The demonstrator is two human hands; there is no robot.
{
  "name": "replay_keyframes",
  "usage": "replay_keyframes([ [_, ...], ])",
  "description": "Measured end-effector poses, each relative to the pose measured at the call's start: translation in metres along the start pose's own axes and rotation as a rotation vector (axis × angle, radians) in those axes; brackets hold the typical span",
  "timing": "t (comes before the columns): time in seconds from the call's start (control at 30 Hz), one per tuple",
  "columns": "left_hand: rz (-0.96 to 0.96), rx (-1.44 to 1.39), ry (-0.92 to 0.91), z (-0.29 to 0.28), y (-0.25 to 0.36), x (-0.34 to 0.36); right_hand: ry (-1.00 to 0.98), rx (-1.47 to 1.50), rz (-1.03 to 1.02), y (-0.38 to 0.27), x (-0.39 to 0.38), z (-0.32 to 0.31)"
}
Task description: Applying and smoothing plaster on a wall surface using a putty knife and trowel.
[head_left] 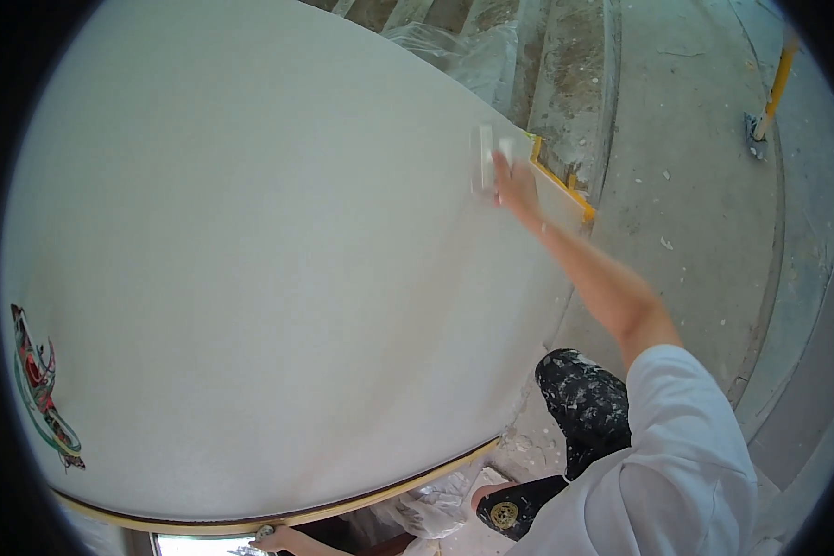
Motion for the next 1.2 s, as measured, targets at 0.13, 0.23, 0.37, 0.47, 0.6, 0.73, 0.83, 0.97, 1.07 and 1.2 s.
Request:
replay_keyframes([
  [0.13, 0.021, 0.006, 0.032, 0.008, 0.007, -0.015, 0.079, -0.025, 0.235, 0.025, 0.006, -0.030],
  [0.23, 0.050, 0.016, 0.077, 0.015, 0.004, -0.036, 0.012, 0.064, 0.137, -0.015, 0.050, -0.050],
  [0.37, 0.078, 0.057, 0.049, -0.018, 0.023, -0.006, -0.073, -0.291, -0.335, -0.098, 0.028, 0.017],
  [0.47, -0.032, 0.004, 0.078, -0.010, 0.012, -0.021, -0.304, -0.396, -0.627, -0.114, -0.102, 0.059],
  [0.6, -0.009, 0.044, 0.030, -0.010, 0.022, -0.002, -0.553, -0.620, -0.749, -0.056, -0.171, 0.050],
  [0.73, -0.022, -0.006, -0.064, -0.012, 0.006, 0.001, -0.262, -0.346, -0.513, -0.095, -0.108, 0.048],
  [0.83, -0.002, -0.013, -0.102, -0.001, -0.009, -0.012, -0.450, -0.314, -0.694, -0.159, -0.146, 0.096],
  [0.97, -0.036, -0.082, -0.169, -0.017, 0.011, 0.002, -0.757, -0.472, -0.913, -0.147, -0.268, 0.128],
  [1.07, -0.008, -0.058, -0.201, -0.036, 0.034, 0.011, -0.852, -0.597, -0.800, -0.095, -0.281, 0.108],
  [1.2, 0.048, -0.054, -0.127, -0.009, 0.040, -0.025, -0.554, -0.312, -0.799, -0.140, -0.231, 0.115],
])
Point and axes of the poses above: each hand's wrist, its own x-axis towards the middle knuckle, its own z-axis out of the palm, y = z × x, the point moved 1 cm from there along x, towards the middle knuckle, and after that the axes turned 12 degrees about -y, right-handed, at the moved point
